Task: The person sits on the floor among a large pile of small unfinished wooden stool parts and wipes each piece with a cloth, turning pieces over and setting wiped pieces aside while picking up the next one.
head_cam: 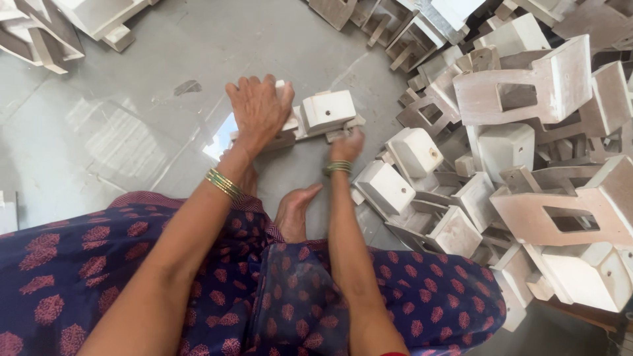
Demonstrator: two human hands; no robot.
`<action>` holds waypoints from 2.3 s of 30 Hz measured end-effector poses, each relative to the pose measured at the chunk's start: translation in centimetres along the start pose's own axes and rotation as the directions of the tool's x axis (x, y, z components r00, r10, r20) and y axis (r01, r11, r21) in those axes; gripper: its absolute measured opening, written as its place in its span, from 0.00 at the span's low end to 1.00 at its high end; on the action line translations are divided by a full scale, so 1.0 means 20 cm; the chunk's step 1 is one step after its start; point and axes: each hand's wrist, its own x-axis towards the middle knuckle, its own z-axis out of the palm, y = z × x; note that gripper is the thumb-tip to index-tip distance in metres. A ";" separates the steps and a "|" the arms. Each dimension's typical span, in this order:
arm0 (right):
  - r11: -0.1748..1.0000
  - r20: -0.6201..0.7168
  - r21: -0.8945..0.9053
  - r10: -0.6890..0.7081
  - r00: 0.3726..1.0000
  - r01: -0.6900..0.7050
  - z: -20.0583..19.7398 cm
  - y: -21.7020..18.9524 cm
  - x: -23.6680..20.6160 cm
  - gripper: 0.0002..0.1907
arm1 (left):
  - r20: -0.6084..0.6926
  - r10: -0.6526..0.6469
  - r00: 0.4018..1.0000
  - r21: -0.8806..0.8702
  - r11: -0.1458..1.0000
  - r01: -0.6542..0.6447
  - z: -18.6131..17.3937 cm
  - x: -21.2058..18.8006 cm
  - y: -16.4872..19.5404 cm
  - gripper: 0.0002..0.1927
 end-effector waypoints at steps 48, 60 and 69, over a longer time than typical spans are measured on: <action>0.526 0.739 0.143 -0.620 0.264 0.838 0.13 -0.23 0.08 0.22 | -0.033 -0.038 0.999 -0.069 0.997 0.036 0.02 -0.02 0.03 0.24; 0.637 0.336 -0.018 -0.722 0.605 0.770 -0.05 -0.12 0.12 0.19 | -0.063 -0.019 0.998 -0.071 0.997 0.015 0.04 -0.02 0.04 0.22; 0.694 0.359 -0.211 -0.600 0.715 0.688 -0.02 -0.09 0.19 0.29 | -0.006 -0.026 1.000 -0.085 0.996 0.025 0.03 -0.02 0.03 0.23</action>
